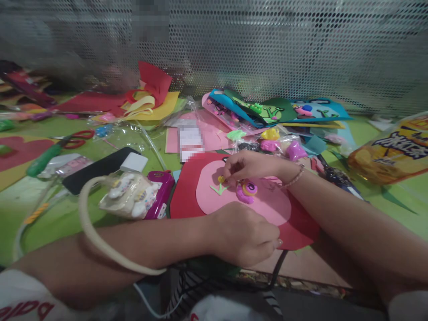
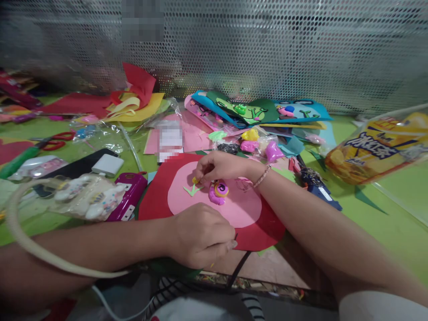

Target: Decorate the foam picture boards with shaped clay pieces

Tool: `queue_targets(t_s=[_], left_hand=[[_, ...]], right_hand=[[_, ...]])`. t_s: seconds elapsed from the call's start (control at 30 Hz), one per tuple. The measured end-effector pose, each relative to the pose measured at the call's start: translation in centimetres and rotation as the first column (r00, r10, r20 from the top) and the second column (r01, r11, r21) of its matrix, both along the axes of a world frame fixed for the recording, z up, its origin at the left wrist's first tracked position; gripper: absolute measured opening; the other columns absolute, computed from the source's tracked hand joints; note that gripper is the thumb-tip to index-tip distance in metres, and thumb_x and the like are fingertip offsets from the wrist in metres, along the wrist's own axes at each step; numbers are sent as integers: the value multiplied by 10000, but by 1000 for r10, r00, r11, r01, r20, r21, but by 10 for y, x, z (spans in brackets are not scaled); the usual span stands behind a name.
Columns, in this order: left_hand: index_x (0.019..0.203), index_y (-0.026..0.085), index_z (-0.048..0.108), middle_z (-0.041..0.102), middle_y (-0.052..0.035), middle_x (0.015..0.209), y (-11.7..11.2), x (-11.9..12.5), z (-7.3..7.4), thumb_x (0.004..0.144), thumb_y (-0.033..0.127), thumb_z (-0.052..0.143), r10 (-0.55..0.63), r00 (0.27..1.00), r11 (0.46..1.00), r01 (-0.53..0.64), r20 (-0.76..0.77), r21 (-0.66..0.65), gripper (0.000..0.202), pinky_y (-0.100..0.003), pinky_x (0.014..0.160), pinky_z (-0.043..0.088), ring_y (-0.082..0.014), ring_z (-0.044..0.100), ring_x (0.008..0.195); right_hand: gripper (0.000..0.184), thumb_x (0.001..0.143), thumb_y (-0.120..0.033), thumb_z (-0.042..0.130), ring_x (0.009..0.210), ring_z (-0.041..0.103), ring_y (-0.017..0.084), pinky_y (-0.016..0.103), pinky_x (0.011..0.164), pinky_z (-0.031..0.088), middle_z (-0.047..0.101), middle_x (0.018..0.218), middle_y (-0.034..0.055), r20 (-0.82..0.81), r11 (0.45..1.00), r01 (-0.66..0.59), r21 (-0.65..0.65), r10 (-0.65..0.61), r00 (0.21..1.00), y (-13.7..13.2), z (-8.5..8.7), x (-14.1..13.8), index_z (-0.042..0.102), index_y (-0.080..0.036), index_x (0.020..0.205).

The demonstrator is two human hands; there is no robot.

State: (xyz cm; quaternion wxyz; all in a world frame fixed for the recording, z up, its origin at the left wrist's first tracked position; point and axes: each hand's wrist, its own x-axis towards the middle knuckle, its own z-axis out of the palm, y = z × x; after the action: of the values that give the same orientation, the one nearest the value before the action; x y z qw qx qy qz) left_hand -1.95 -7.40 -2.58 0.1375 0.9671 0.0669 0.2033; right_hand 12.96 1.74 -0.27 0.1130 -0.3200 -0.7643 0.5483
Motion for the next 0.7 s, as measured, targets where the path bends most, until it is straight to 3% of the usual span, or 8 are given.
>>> queue_targets(t_s=[0.3,0.7], left_hand=[[641,166,520,535,6,543,0,-1,0,870,235,397,-7,1000,1000,7,3,23,268,-279,446,304,-139,468,490],[635,163,522,539,5,546,0,0,-1,873,226,408,-14,1000,1000,14,27,24,271,-284,450,302,-135,473,492]], right_hand=[[96,737,-161,638,720,659,137,203,586,507,694,818,42,8,999,9,42,-9,1000,0,1,0,612,-133,826],[89,768,-102,582,798,678,157,193,592,516,707,855,53,-15,999,38,11,-38,999,-3,3,-2,628,-124,841]])
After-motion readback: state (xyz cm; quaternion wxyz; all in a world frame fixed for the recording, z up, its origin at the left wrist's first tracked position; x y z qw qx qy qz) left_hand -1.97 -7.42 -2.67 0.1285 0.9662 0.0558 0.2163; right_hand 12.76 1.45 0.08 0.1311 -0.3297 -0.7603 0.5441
